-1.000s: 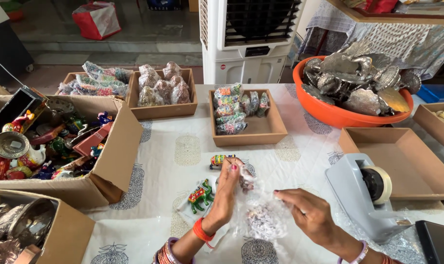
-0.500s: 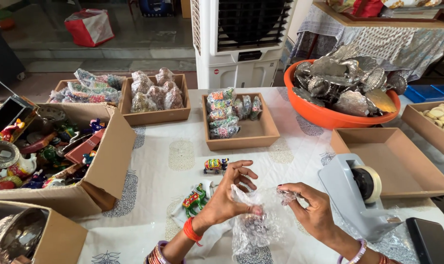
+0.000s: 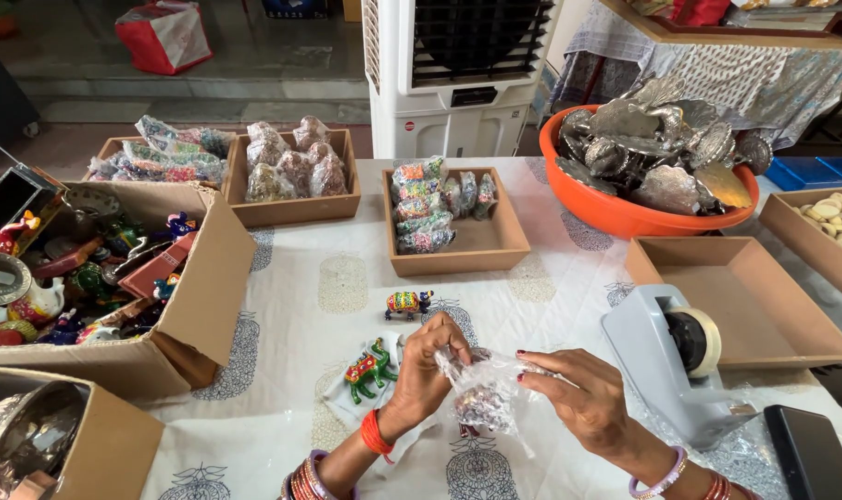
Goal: Packing small decorative animal figurines into plastic bags.
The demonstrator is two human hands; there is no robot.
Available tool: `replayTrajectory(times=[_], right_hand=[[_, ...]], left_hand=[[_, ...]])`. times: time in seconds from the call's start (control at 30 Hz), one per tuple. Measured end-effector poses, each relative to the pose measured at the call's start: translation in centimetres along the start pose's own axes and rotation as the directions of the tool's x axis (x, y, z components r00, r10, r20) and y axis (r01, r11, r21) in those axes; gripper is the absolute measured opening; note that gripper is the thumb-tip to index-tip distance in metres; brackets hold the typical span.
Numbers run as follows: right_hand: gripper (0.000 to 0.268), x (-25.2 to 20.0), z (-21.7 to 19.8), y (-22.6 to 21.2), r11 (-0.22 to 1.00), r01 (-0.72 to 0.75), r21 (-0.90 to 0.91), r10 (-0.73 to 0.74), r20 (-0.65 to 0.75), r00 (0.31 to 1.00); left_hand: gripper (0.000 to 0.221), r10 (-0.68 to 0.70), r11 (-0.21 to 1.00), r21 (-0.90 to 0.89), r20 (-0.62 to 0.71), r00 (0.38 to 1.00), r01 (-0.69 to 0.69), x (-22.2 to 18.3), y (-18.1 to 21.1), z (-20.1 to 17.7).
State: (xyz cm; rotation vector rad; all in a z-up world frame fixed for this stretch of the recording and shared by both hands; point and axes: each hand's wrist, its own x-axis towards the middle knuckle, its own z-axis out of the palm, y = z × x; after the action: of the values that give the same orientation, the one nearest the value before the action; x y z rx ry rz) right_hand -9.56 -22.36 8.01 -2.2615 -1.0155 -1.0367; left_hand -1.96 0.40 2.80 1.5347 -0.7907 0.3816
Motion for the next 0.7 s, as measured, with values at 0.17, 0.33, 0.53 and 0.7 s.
replayTrajectory(times=[0.17,0.33,0.53,0.7], right_hand=[[0.031,-0.7,0.5,0.4,0.999,-0.041,0.027,0.042,-0.016,0.999],[0.028,-1.1,0.4,0.7,0.979,-0.190,0.076,0.192,-0.021,0.981],[0.028,0.4,0.1,0.3,0.965,-0.226,-0.130,0.224,-0.034,0.974],[0.024,1.3,0.3,0.1,0.922,-0.248,-0.298,0.259,-0.002,0.966]], left_hand=[[0.022,0.022,1.000,-0.011,-0.052,0.998,-0.022,-0.4,-0.5,0.0],[0.027,0.018,0.998,0.056,0.029,0.999,-0.020,0.9,2.8,-0.8],[0.062,0.059,0.962,0.263,0.061,0.996,-0.073,-0.3,6.8,0.0],[0.027,0.431,0.865,0.032,0.466,0.773,-0.501,-3.1,8.1,0.2]])
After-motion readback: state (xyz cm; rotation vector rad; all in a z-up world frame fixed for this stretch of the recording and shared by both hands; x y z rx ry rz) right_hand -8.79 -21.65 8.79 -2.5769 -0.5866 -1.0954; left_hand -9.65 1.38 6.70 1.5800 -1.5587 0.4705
